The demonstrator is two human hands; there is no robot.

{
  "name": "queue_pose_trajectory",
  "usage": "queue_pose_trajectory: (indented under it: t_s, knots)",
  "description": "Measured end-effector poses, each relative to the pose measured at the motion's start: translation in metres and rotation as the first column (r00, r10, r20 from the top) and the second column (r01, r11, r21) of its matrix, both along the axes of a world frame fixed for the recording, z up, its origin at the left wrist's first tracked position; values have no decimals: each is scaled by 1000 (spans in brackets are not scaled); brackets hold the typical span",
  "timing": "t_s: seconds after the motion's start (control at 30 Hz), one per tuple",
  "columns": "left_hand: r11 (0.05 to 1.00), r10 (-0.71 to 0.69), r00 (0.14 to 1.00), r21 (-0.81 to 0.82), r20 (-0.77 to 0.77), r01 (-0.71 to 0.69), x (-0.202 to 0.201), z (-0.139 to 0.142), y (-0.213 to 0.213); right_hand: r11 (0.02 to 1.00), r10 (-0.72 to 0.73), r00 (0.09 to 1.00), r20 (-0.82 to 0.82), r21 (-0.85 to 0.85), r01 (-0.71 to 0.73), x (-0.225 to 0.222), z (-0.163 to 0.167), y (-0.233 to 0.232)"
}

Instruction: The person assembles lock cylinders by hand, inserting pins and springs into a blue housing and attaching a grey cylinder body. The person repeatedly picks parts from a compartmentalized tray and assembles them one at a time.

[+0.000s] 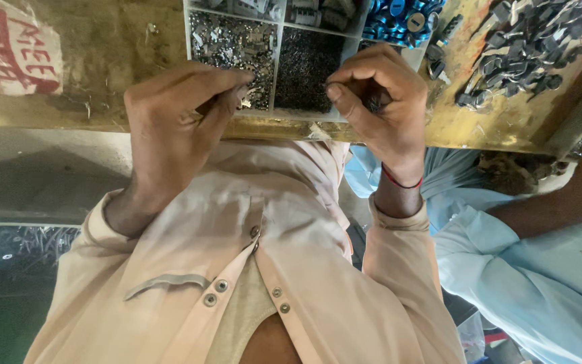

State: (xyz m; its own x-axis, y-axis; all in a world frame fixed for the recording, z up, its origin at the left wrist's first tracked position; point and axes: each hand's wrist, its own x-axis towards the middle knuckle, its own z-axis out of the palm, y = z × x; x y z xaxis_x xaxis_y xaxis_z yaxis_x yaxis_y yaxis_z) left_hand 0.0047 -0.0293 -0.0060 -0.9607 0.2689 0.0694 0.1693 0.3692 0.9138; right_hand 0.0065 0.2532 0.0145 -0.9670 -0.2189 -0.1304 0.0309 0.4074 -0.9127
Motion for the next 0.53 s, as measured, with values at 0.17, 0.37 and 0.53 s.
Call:
queue_pose_trajectory:
  t_s: [0.17, 0.37, 0.53]
  knots:
    - [1000, 12, 1000, -17, 29, -11, 1, 6, 2, 985, -10, 986, 166, -168, 38, 2, -5, -4]
    - [999, 31, 998, 21, 55, -32, 1, 7, 3, 987, 29, 993, 111, -161, -11, 8, -3, -6]
    - [990, 16, 993, 139, 119, -33, 3, 6, 1, 982, 23, 995, 102, -187, -3, 11, -4, -12]
